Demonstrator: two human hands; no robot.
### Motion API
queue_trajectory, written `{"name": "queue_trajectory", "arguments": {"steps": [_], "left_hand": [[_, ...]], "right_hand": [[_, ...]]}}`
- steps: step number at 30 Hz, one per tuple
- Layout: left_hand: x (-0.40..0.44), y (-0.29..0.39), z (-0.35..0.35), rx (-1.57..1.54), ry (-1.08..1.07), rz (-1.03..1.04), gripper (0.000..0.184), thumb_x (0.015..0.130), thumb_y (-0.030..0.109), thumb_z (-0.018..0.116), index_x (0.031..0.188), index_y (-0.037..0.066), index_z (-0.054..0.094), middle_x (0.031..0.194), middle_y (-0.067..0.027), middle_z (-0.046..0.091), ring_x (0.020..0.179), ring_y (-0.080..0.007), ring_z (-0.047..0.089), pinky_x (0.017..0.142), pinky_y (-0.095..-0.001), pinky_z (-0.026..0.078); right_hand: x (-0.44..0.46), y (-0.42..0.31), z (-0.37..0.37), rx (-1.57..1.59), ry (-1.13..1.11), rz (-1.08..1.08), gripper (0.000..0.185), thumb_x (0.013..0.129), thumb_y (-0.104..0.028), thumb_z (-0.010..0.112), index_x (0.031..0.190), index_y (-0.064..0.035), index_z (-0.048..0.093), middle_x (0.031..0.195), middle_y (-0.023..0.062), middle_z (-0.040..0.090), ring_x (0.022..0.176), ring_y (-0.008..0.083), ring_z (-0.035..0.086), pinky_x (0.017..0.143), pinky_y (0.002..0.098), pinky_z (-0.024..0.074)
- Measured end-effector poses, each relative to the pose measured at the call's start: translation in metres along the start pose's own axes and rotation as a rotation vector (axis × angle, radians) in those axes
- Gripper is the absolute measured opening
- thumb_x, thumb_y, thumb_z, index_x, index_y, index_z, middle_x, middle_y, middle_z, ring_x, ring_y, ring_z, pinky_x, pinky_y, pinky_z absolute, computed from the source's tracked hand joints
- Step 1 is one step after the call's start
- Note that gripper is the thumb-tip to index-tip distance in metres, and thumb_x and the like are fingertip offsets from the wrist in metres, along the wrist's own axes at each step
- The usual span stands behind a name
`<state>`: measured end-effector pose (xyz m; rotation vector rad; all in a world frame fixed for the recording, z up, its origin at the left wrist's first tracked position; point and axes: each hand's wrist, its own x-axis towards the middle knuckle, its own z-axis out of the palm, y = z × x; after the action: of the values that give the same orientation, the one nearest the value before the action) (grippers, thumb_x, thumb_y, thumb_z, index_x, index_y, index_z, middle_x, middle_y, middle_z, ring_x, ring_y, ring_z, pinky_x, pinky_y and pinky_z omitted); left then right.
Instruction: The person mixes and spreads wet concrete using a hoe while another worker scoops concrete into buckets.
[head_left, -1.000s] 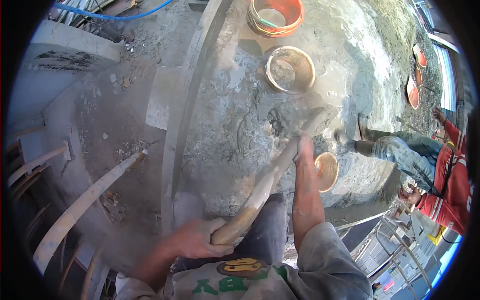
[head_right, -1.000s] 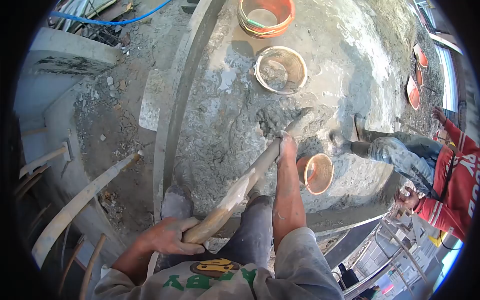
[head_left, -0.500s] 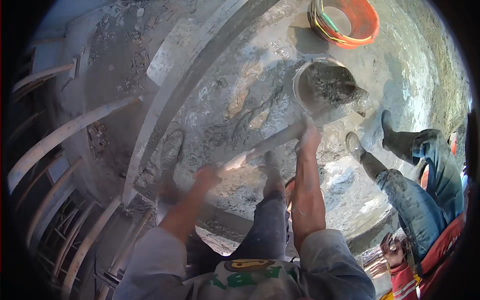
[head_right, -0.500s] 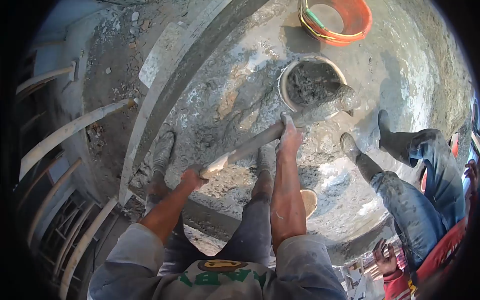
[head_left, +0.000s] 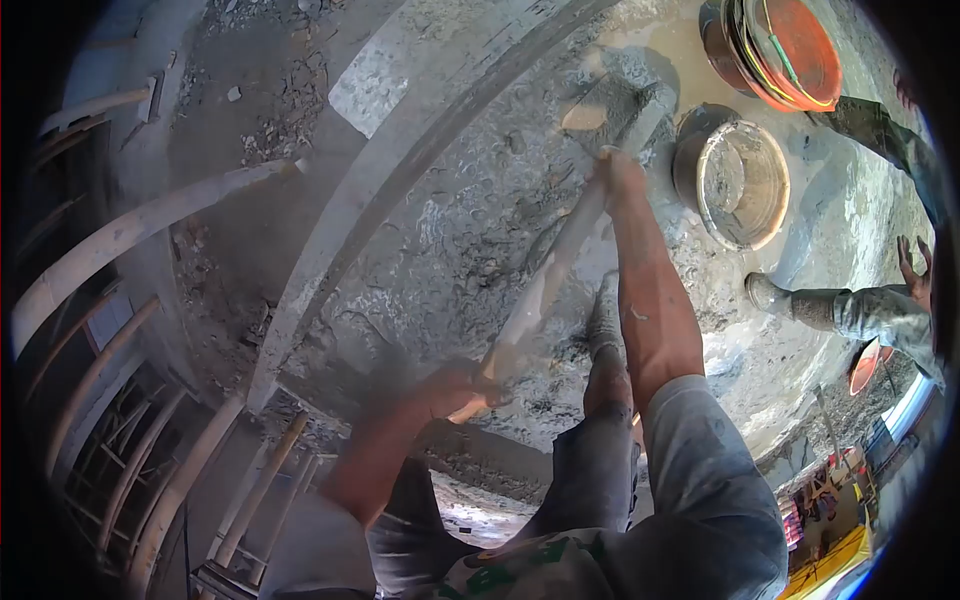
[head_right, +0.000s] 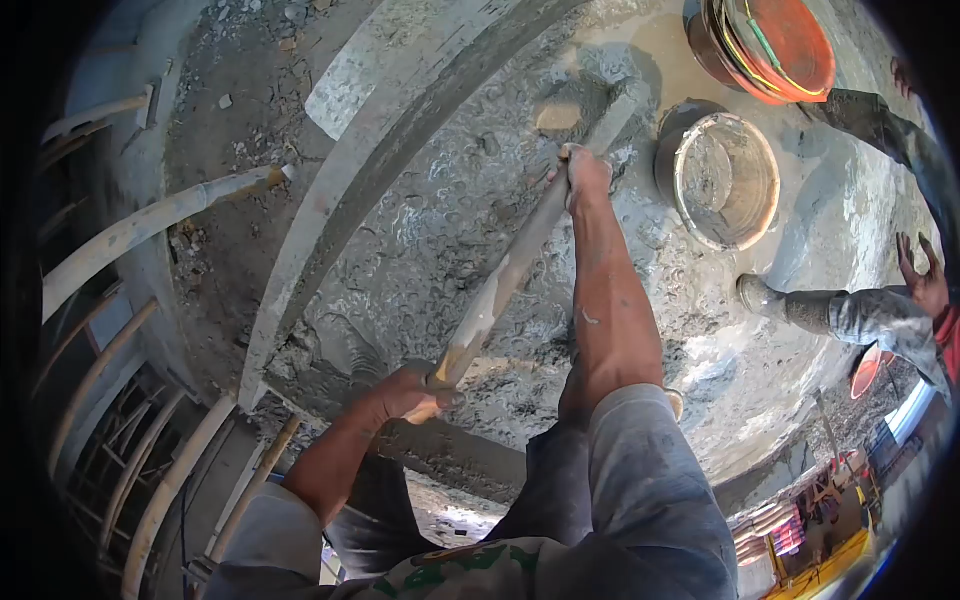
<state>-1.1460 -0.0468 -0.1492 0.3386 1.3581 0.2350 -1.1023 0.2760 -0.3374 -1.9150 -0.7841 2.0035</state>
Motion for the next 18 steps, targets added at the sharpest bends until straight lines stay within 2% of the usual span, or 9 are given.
{"name": "queue_trajectory", "arguments": {"steps": [5, 6, 7, 8, 10, 12, 14, 16, 18], "left_hand": [[-0.028, -0.031, -0.061, -0.223, 0.052, -0.039, 0.043, 0.073, 0.034, 0.072, 0.095, -0.002, 0.064, 0.072, -0.0082, 0.061, 0.067, -0.0147, 0.057, 0.063, -0.0304, 0.044], [-0.036, -0.059, -0.039, -0.164, 0.14, 0.072, 0.046, 0.072, 0.033, 0.074, 0.097, -0.003, 0.062, 0.071, -0.0068, 0.061, 0.064, -0.0131, 0.057, 0.059, -0.0307, 0.045], [-0.052, -0.064, -0.039, -0.211, 0.182, 0.07, 0.046, 0.072, 0.033, 0.074, 0.098, -0.003, 0.061, 0.07, -0.006, 0.061, 0.063, -0.0126, 0.056, 0.057, -0.0304, 0.045], [-0.079, -0.064, -0.041, -0.256, 0.213, 0.046, 0.047, 0.072, 0.033, 0.074, 0.098, -0.003, 0.061, 0.069, -0.0051, 0.06, 0.062, -0.012, 0.056, 0.055, -0.03, 0.045], [-0.107, -0.076, -0.045, -0.283, 0.309, -0.016, 0.047, 0.072, 0.033, 0.075, 0.098, -0.003, 0.059, 0.068, -0.0044, 0.059, 0.059, -0.0111, 0.055, 0.052, -0.0295, 0.045], [-0.113, -0.086, -0.043, -0.224, 0.334, -0.075, 0.047, 0.071, 0.033, 0.075, 0.097, -0.003, 0.058, 0.066, -0.0046, 0.058, 0.056, -0.0106, 0.054, 0.049, -0.0291, 0.044], [-0.112, -0.118, -0.01, -0.331, 0.363, 0.067, 0.045, 0.071, 0.033, 0.075, 0.094, -0.002, 0.058, 0.065, -0.005, 0.057, 0.056, -0.0106, 0.053, 0.05, -0.0288, 0.044], [-0.14, -0.117, 0.003, -0.604, 0.233, -0.146, 0.044, 0.072, 0.035, 0.073, 0.09, -0.002, 0.059, 0.064, -0.0051, 0.056, 0.057, -0.0119, 0.052, 0.053, -0.0308, 0.043], [-0.159, -0.104, -0.002, -0.453, 0.217, -0.199, 0.041, 0.073, 0.034, 0.071, 0.088, -0.002, 0.06, 0.064, -0.0052, 0.056, 0.058, -0.0131, 0.052, 0.054, -0.0323, 0.043]], "right_hand": [[0.002, 0.035, 0.03, -0.022, 0.043, 0.027, 0.015, 0.078, -0.009, 0.049, 0.085, 0.0034, 0.053, 0.066, 0.0134, 0.051, 0.046, 0.0271, 0.052, 0.04, 0.0414, 0.0456], [-0.01, 0.037, 0.045, -0.08, 0.023, 0.016, 0.016, 0.078, -0.011, 0.048, 0.084, 0.0035, 0.053, 0.066, 0.0142, 0.05, 0.046, 0.0281, 0.053, 0.04, 0.041, 0.0466], [-0.032, 0.041, 0.065, -0.229, 0.005, 0.072, 0.02, 0.083, -0.018, 0.046, 0.091, -0.0007, 0.052, 0.072, 0.011, 0.049, 0.055, 0.0251, 0.054, 0.047, 0.038, 0.048], [-0.028, 0.075, 0.074, -0.311, -0.075, 0.103, 0.021, 0.081, -0.017, 0.046, 0.091, 0.0002, 0.051, 0.071, 0.013, 0.05, 0.053, 0.0254, 0.055, 0.046, 0.0369, 0.0487], [-0.055, 0.103, 0.107, -0.269, 0.034, 0.123, 0.019, 0.08, -0.016, 0.047, 0.084, 0.0012, 0.054, 0.066, 0.0137, 0.051, 0.052, 0.0255, 0.055, 0.045, 0.0379, 0.049], [-0.058, 0.108, 0.099, -0.267, 0.054, 0.146, 0.019, 0.08, -0.016, 0.047, 0.083, 0.0012, 0.054, 0.066, 0.0136, 0.051, 0.051, 0.0256, 0.055, 0.044, 0.0383, 0.0486], [-0.052, 0.124, 0.084, -0.311, -0.031, 0.137, 0.019, 0.08, -0.016, 0.047, 0.083, 0.0007, 0.055, 0.067, 0.0136, 0.051, 0.051, 0.0261, 0.054, 0.044, 0.0387, 0.0487], [-0.101, 0.157, 0.089, -0.308, -0.059, 0.267, 0.017, 0.082, -0.015, 0.045, 0.081, -0.0013, 0.054, 0.069, 0.0135, 0.051, 0.05, 0.0273, 0.053, 0.045, 0.0397, 0.0495], [-0.112, 0.181, 0.101, -0.245, -0.12, 0.287, 0.016, 0.082, -0.015, 0.044, 0.08, -0.0016, 0.053, 0.069, 0.0141, 0.051, 0.05, 0.0279, 0.053, 0.046, 0.0406, 0.0494]]}}
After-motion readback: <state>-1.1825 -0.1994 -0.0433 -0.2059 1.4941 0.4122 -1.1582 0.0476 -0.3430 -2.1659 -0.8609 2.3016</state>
